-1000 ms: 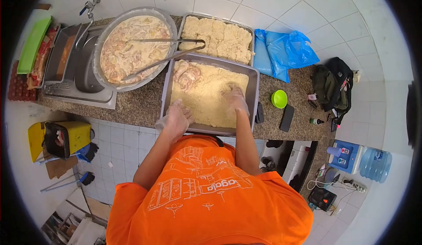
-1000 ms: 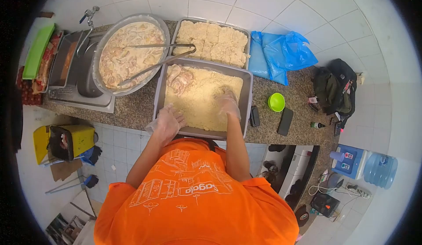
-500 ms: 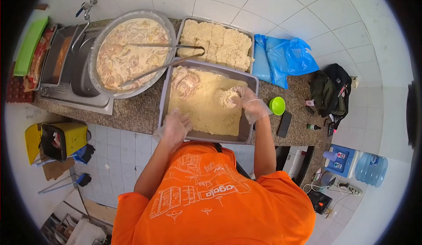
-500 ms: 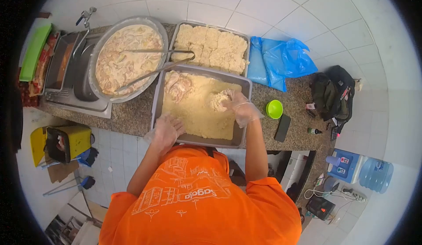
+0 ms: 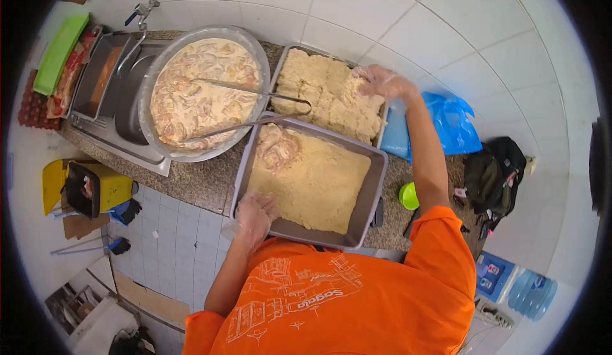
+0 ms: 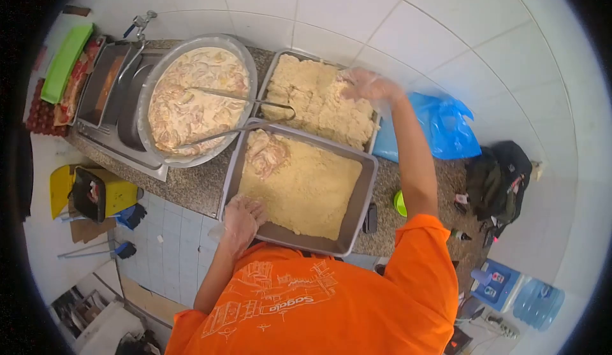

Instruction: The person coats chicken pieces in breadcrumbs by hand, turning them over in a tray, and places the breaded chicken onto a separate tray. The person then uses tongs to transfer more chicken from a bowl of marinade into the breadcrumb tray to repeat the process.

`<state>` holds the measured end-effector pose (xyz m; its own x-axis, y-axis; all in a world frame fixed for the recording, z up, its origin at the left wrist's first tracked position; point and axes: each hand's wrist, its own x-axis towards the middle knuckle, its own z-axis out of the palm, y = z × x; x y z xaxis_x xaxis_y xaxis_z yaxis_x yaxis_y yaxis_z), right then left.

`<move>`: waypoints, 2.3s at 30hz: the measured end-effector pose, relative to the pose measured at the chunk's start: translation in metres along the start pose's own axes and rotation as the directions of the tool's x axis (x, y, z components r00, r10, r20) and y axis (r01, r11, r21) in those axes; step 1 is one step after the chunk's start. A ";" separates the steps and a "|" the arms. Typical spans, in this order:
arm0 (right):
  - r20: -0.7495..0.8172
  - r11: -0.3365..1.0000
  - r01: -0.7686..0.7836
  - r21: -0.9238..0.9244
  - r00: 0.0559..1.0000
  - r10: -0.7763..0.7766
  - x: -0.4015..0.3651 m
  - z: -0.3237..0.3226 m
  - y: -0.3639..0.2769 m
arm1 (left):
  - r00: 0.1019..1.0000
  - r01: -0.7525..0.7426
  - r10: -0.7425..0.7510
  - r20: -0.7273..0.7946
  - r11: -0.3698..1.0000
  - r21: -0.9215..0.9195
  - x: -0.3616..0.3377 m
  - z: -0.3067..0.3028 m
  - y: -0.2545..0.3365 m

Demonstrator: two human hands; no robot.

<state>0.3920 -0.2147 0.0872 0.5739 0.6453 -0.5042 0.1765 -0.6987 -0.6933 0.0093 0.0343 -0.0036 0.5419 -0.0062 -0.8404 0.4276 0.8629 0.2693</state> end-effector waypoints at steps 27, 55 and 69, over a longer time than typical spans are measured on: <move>-0.359 0.625 0.000 -0.781 0.819 -0.449 0.221 0.118 0.017 | 0.997 -0.028 0.023 -0.077 0.997 -0.069 -0.005 0.006 0.000; -0.738 0.863 -0.177 -0.474 0.615 -0.279 -0.034 0.310 0.007 | 0.998 -0.045 0.045 0.035 0.999 0.018 0.011 -0.014 -0.008; -0.174 0.685 0.139 -0.715 0.914 -0.367 -0.040 0.324 0.053 | 0.995 -0.073 0.068 0.076 0.995 0.064 0.017 -0.019 -0.009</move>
<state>0.1194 -0.1776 -0.0960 0.5989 0.7923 -0.1165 0.7725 -0.6100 -0.1764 0.0004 0.0357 -0.0292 0.6236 0.0143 -0.7816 0.4322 0.8268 0.3600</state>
